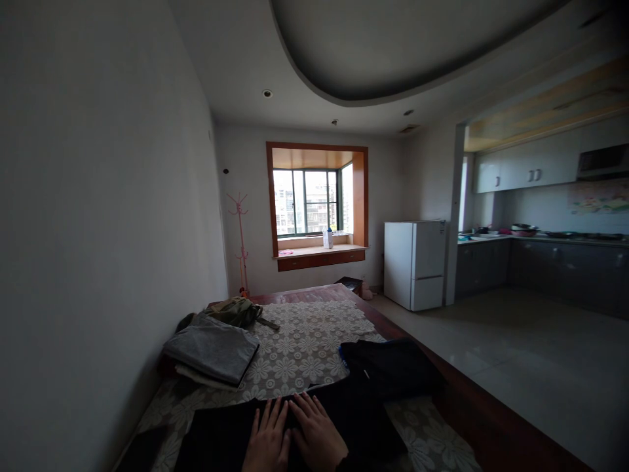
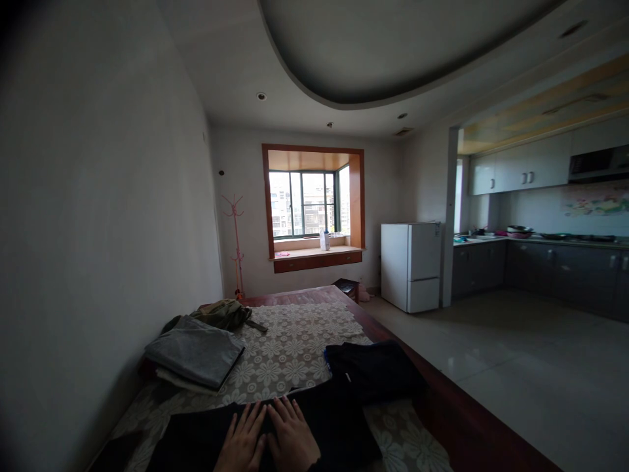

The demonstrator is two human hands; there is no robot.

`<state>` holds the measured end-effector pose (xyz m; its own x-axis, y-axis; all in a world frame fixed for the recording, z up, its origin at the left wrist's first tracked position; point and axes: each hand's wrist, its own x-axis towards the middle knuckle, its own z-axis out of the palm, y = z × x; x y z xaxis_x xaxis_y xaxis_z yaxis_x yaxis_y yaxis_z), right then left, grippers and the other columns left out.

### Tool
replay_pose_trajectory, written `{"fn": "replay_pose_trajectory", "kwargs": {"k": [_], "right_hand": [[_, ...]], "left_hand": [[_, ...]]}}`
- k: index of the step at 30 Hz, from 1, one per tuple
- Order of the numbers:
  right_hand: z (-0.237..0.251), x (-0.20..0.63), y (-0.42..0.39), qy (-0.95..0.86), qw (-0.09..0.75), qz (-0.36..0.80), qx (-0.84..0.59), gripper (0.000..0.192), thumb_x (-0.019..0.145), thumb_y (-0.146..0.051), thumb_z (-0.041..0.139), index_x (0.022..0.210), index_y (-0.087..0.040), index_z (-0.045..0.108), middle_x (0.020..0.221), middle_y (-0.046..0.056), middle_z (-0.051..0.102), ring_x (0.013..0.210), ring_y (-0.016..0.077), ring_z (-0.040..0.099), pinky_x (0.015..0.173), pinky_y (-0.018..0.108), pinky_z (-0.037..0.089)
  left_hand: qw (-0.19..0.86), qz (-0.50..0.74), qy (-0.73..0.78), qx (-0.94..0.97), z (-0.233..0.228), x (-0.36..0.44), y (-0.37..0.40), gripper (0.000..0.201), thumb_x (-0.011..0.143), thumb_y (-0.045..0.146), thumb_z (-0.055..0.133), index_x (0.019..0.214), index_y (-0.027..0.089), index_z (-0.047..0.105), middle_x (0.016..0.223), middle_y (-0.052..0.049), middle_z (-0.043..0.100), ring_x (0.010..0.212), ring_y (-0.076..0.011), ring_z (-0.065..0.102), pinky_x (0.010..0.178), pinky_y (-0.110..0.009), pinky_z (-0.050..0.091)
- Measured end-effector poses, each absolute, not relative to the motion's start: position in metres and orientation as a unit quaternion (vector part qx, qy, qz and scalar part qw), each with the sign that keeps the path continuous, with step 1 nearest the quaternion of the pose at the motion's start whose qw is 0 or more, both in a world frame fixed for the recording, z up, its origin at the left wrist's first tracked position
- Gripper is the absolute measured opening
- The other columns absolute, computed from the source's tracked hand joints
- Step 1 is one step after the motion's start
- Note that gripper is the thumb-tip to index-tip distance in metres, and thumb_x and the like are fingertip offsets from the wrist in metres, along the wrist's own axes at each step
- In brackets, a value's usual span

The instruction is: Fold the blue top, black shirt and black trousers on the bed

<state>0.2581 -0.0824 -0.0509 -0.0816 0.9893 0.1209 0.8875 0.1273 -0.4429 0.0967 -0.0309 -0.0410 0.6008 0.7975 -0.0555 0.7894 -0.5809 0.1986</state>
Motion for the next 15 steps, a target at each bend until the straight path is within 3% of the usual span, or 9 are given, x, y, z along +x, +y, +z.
{"fn": "replay_pose_trajectory", "kwargs": {"k": [15], "right_hand": [[-0.0490,0.2570,-0.0830,-0.721,0.200,0.129,-0.651,0.058,0.095,-0.034,0.046,0.152,-0.027,0.045,0.161,0.003,0.037,0.152,0.0245,0.025,0.125,0.045,0.017]], "left_hand": [[0.100,0.039,0.436,0.894,-0.0493,0.0948,-0.0263,0.065,0.093,0.028,0.031,0.158,0.024,0.026,0.165,-0.002,0.026,0.154,-0.0265,0.021,0.125,-0.054,0.018]]}}
